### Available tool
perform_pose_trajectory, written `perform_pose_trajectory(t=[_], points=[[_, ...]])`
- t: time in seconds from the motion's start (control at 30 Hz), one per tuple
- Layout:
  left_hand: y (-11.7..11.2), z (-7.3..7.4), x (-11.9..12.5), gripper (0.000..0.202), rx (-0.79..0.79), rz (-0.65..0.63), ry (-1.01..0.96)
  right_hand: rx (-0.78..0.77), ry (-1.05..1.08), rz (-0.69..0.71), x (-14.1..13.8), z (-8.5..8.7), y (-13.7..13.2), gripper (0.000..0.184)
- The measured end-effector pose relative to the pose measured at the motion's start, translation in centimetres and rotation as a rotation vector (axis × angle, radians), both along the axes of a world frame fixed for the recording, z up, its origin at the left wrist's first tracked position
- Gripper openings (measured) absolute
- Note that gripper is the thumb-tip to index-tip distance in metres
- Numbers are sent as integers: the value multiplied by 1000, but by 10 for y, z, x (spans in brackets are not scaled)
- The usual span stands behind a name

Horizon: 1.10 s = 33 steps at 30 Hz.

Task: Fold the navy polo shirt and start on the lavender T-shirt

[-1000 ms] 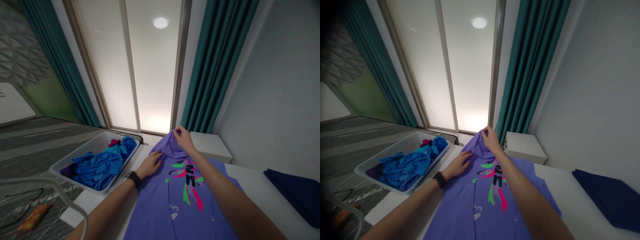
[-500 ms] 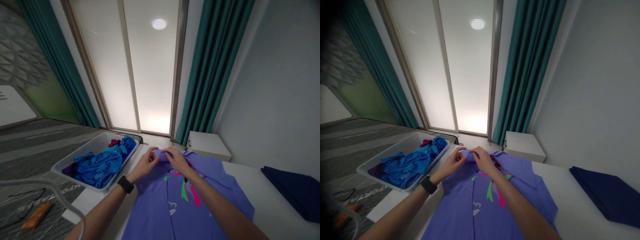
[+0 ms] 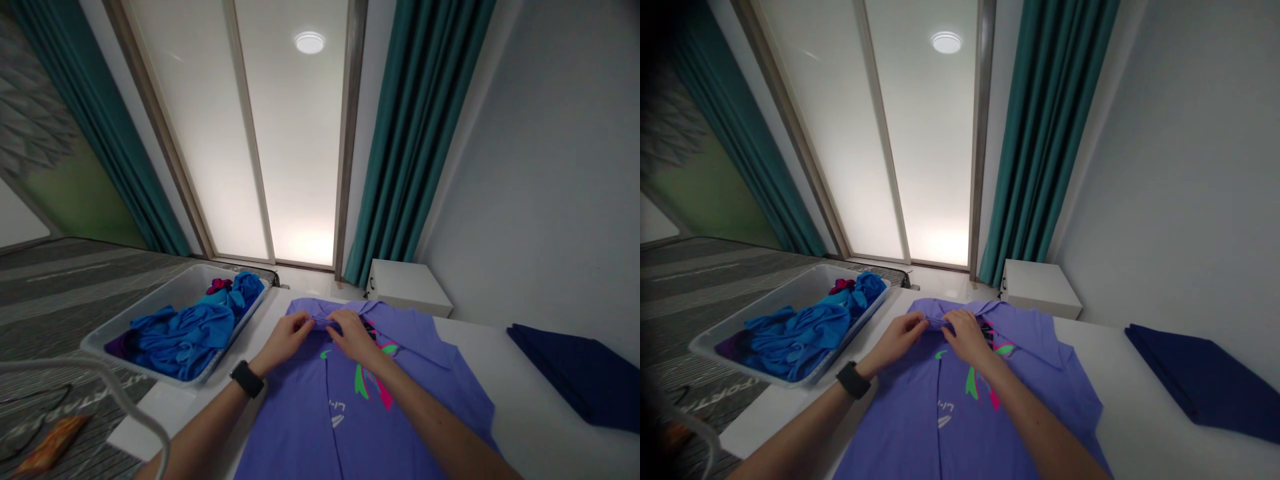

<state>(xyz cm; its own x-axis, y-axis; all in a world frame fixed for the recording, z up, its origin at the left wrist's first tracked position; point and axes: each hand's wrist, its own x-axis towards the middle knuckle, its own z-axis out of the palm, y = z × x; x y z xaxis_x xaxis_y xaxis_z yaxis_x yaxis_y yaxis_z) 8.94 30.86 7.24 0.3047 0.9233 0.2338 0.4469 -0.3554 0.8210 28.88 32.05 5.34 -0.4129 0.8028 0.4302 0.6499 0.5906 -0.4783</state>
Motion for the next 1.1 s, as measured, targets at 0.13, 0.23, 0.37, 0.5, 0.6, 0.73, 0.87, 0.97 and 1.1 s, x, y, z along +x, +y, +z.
perform_pose_trajectory(t=[0.13, 0.23, 0.37, 0.5, 0.6, 0.73, 0.87, 0.97, 1.1], points=[[-3, -10, 1, 37, -89, 19, -117, 30, -12, -9, 1, -2, 2, 6], [-6, -19, 1, 40, -158, 24, -187, 43, -26, 16, 4, -3, -3, 9], [-12, -28, 0, 40, -211, -39, -175, 45, -50, 42, 19, -2, -18, 26], [-16, -30, 1, 32, -167, -59, -54, 2, -95, -2, 46, -4, -36, 27], [-20, -25, 2, 29, -50, -60, 183, -26, -115, -40, 69, -7, -43, 23], [-26, -15, 1, 33, 59, -104, 489, -50, -99, -129, 100, -12, -39, 20], [-28, -5, 3, 43, 104, -127, 555, -33, -72, -242, 132, -20, -25, 22], [-29, 5, 18, 36, 164, -124, 526, -2, -87, -318, 152, -27, -18, 24], [-26, 16, 62, 28, 306, -298, 534, 15, -166, -415, 171, -32, -17, 25]])
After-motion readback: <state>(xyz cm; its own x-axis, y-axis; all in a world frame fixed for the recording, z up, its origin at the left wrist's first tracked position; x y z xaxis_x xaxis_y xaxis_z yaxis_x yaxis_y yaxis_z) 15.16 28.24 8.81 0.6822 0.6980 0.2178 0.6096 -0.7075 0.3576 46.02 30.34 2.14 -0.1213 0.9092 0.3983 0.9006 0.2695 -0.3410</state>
